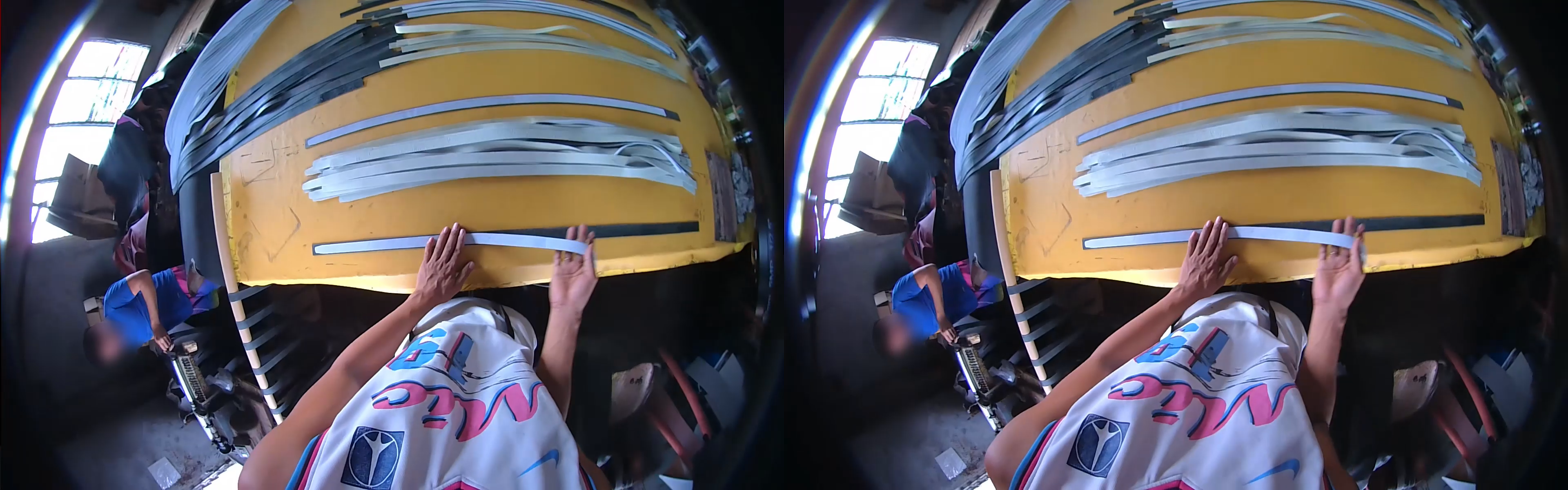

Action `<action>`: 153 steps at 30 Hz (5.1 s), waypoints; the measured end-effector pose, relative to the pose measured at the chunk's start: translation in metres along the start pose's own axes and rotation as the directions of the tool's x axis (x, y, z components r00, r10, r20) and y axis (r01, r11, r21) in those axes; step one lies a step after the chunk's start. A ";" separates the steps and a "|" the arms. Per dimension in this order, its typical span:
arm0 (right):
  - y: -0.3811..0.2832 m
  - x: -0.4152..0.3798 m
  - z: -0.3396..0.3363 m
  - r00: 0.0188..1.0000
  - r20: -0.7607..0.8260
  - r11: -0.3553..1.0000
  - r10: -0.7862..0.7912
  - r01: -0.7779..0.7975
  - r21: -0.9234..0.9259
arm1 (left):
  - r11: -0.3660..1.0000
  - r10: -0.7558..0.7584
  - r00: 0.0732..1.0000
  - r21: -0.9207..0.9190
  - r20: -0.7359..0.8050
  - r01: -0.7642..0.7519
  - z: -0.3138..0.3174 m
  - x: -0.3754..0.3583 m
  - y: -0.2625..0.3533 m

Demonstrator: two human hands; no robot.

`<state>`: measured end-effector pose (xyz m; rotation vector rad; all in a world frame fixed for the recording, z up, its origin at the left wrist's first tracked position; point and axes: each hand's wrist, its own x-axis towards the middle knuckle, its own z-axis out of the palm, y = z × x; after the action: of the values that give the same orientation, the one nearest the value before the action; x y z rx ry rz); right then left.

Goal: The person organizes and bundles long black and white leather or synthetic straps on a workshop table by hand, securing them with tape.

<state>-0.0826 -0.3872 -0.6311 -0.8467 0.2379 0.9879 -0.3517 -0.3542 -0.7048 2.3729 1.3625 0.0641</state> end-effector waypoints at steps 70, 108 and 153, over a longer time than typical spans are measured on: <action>-0.100 0.028 -0.011 0.910 0.381 0.270 -0.164 0.413 -0.870 | 0.868 0.249 0.915 -0.345 -0.318 -0.357 0.023 0.096 0.064; -0.097 0.061 -0.031 0.924 0.350 0.253 -0.157 0.380 -0.890 | 0.900 0.239 0.930 -0.296 -0.279 -0.320 0.038 0.124 0.113; -0.088 0.119 -0.083 0.920 0.290 0.203 -0.262 0.347 -0.916 | 0.882 0.280 0.887 -0.265 -0.367 -0.388 0.045 0.138 0.130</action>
<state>0.0699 -0.3953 -0.7048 -1.9203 -0.7223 0.6878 -0.1631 -0.3107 -0.7203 2.3392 0.9427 0.7496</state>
